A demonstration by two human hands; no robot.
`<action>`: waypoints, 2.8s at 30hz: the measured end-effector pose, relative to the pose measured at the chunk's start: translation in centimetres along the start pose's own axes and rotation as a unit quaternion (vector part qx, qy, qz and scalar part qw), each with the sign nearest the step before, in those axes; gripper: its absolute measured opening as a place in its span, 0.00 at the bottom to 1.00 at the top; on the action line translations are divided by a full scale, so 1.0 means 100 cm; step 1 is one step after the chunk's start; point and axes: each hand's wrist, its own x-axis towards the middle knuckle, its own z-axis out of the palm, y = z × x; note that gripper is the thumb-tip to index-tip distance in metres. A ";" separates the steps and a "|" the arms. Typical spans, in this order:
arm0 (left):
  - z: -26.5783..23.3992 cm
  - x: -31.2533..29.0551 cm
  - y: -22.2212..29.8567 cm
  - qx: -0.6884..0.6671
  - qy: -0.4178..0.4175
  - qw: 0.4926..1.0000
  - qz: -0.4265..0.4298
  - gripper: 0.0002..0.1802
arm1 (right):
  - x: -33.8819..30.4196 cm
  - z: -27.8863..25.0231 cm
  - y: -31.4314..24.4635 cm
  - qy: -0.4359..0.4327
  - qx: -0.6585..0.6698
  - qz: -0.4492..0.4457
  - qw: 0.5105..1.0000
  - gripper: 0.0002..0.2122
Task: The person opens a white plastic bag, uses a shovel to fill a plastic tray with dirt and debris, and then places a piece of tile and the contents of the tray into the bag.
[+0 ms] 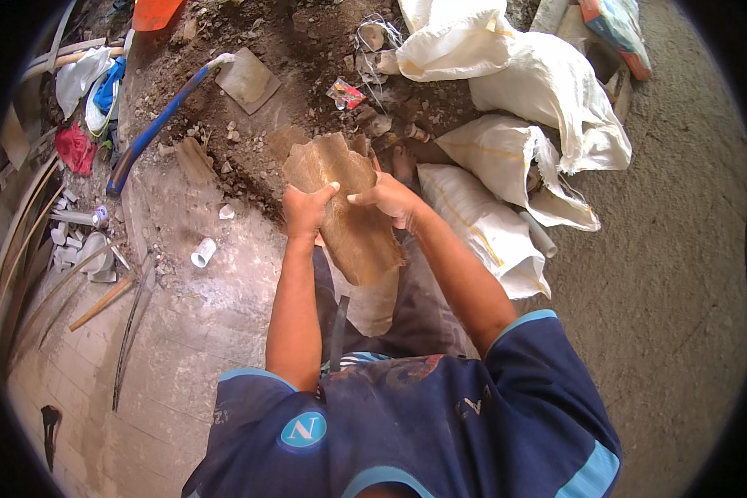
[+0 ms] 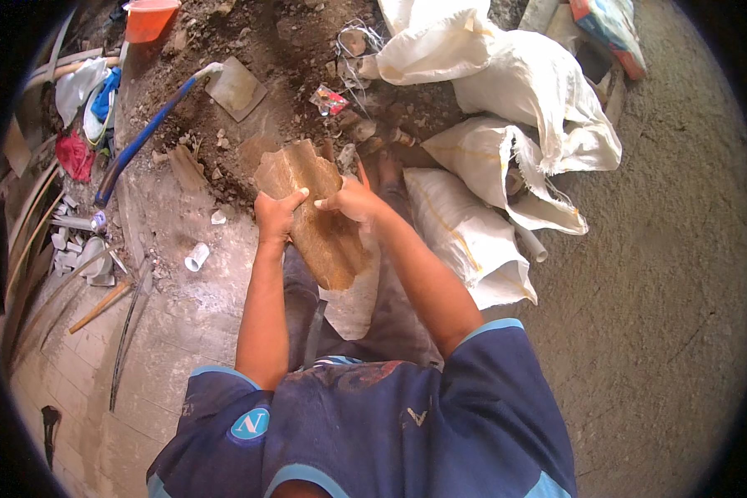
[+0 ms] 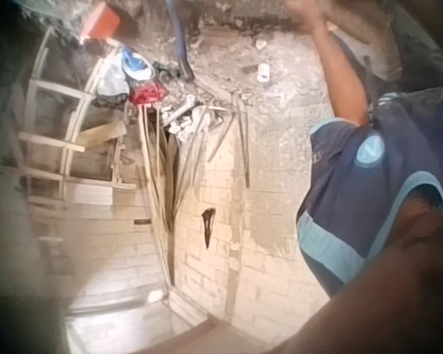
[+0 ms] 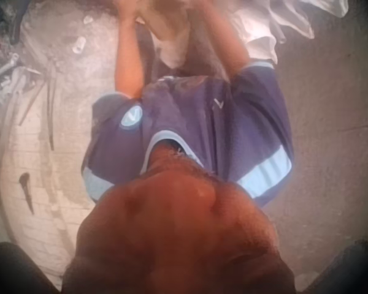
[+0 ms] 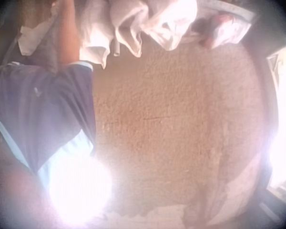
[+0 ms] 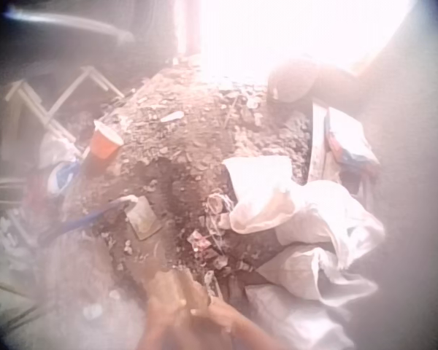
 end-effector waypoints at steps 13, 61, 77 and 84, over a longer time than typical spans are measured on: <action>-0.030 -0.033 0.020 -0.060 -0.122 0.981 -0.137 0.27 | 0.023 -0.015 0.004 0.140 -0.216 -0.079 0.963 0.27; -0.027 -0.064 -0.024 -0.091 -0.164 0.982 -0.036 0.34 | -0.003 0.029 0.062 0.101 -0.027 -0.046 0.993 0.30; 0.086 -0.086 0.055 0.292 -0.116 0.942 0.115 0.25 | -0.074 -0.025 0.052 0.204 -0.086 -0.130 0.967 0.25; 0.153 -0.093 0.065 0.359 -0.102 0.914 0.162 0.25 | -0.111 -0.070 0.041 0.271 -0.106 -0.212 0.933 0.33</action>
